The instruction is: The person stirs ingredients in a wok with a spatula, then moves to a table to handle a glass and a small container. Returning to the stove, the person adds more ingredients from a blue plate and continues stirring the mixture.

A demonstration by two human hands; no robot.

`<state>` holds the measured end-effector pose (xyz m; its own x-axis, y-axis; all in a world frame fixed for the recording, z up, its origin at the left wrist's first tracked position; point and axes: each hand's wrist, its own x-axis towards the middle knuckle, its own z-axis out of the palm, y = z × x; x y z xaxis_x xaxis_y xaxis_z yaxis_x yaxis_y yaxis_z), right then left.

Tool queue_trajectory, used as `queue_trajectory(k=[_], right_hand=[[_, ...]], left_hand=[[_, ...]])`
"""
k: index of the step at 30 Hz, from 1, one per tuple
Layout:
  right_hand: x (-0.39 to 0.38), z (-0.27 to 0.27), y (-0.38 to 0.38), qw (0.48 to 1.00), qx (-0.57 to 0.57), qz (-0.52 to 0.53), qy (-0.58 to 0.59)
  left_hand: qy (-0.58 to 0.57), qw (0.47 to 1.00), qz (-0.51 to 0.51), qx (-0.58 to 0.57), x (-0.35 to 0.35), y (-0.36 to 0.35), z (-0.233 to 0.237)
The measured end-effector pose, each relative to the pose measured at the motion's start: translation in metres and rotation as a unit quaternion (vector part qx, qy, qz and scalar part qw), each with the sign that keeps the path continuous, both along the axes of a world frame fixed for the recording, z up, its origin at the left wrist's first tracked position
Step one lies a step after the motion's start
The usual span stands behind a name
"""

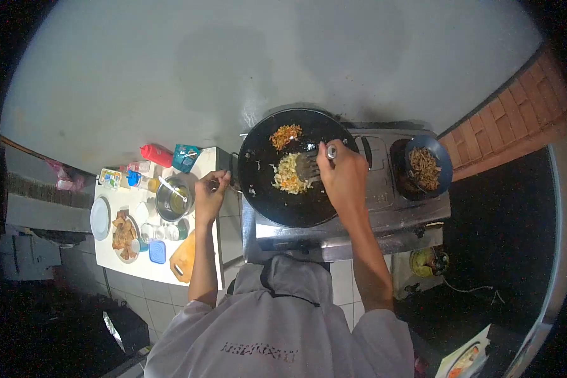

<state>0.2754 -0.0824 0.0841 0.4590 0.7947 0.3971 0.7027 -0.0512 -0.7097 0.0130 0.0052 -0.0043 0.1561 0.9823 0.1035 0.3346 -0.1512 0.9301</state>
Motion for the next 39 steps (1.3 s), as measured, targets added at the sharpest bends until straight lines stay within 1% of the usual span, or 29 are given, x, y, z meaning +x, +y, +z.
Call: queue_trajectory(k=[2,4,6,8,9,11,12,14,16,18,20,22,23,24,26,28,29,30,32,33,34,36,37,38,39], right_hand=[[-0.005,0.005,-0.001,1.0,-0.006,-0.001,0.006],[-0.009,-0.007,0.003,0.998,0.034,0.048,0.033],[-0.007,-0.023,0.008,0.995,0.003,0.096,-0.019],[-0.001,-0.027,0.011,0.997,-0.017,0.069,-0.001],[-0.001,-0.025,0.013,0.997,-0.017,0.072,-0.002],[-0.002,-0.018,0.013,0.998,0.005,0.049,-0.038],[-0.006,-0.017,0.013,0.998,0.004,0.048,-0.036],[-0.015,-0.017,0.012,0.993,0.006,0.114,0.033],[-0.012,-0.026,0.017,0.991,0.018,0.132,0.016],[-0.004,-0.026,0.021,0.993,0.022,0.113,-0.024],[-0.002,-0.022,0.021,0.994,0.039,0.098,-0.039],[-0.01,-0.015,0.016,0.994,0.021,0.111,0.006],[-0.017,-0.02,0.016,0.991,0.018,0.131,0.035],[-0.021,-0.024,0.017,0.986,0.011,0.165,0.032],[-0.016,-0.021,0.019,0.986,-0.01,0.167,-0.03],[-0.007,-0.012,0.019,0.987,-0.002,0.156,-0.043],[-0.003,-0.004,0.014,0.987,-0.015,0.158,-0.021],[-0.002,0.0,0.009,0.986,-0.017,0.164,-0.026],[-0.001,0.005,0.0,0.98,0.0,0.196,0.032],[-0.002,-0.001,0.0,0.973,0.031,0.225,0.03],[0.0,-0.006,0.004,0.971,0.031,0.233,0.031],[0.004,-0.014,0.014,0.968,-0.021,0.248,-0.024],[0.008,-0.017,0.022,0.972,-0.005,0.232,-0.033],[0.011,-0.024,0.031,0.972,0.065,0.223,-0.047],[0.011,-0.016,0.032,0.975,0.049,0.216,-0.038]], left_hand=[[-0.006,1.0,-0.008,0.006,-0.002,0.0,0.001],[-0.013,1.0,-0.009,-0.005,0.001,0.0,0.006],[-0.002,1.0,-0.014,0.002,0.0,0.002,0.004],[0.009,1.0,-0.015,0.008,-0.002,0.003,0.003],[0.012,1.0,-0.016,0.01,-0.002,0.002,0.003],[0.017,1.0,-0.018,0.013,-0.002,0.003,0.003],[0.02,0.999,-0.019,0.019,-0.003,0.004,0.001],[0.025,0.999,-0.024,0.026,-0.003,0.004,0.001],[0.034,0.999,-0.018,0.022,-0.003,0.004,0.001],[0.034,0.999,-0.018,0.019,-0.002,0.001,0.004],[0.032,0.999,-0.019,0.021,-0.001,0.002,0.006],[-0.011,1.0,-0.017,0.0,-0.001,0.0,0.004],[-0.012,1.0,-0.02,-0.002,-0.001,0.0,0.001],[-0.003,1.0,-0.018,0.002,-0.002,0.002,-0.001],[0.002,1.0,-0.015,0.005,-0.002,0.002,-0.003],[0.015,1.0,0.003,0.005,0.002,-0.003,0.007],[0.01,1.0,0.008,0.005,0.002,-0.002,0.006],[0.016,1.0,0.011,0.01,0.002,-0.002,0.004],[0.018,1.0,0.02,0.014,0.004,-0.004,-0.001],[0.015,0.999,0.026,0.021,0.005,-0.004,-0.002],[0.015,0.999,0.032,0.028,0.005,-0.005,-0.002],[0.02,0.998,0.05,0.017,0.009,-0.01,0.002],[0.021,0.998,0.059,0.009,0.01,-0.01,0.005],[0.026,0.998,0.059,0.021,0.008,-0.007,-0.005],[0.045,0.996,0.069,0.031,0.008,-0.007,-0.003]])
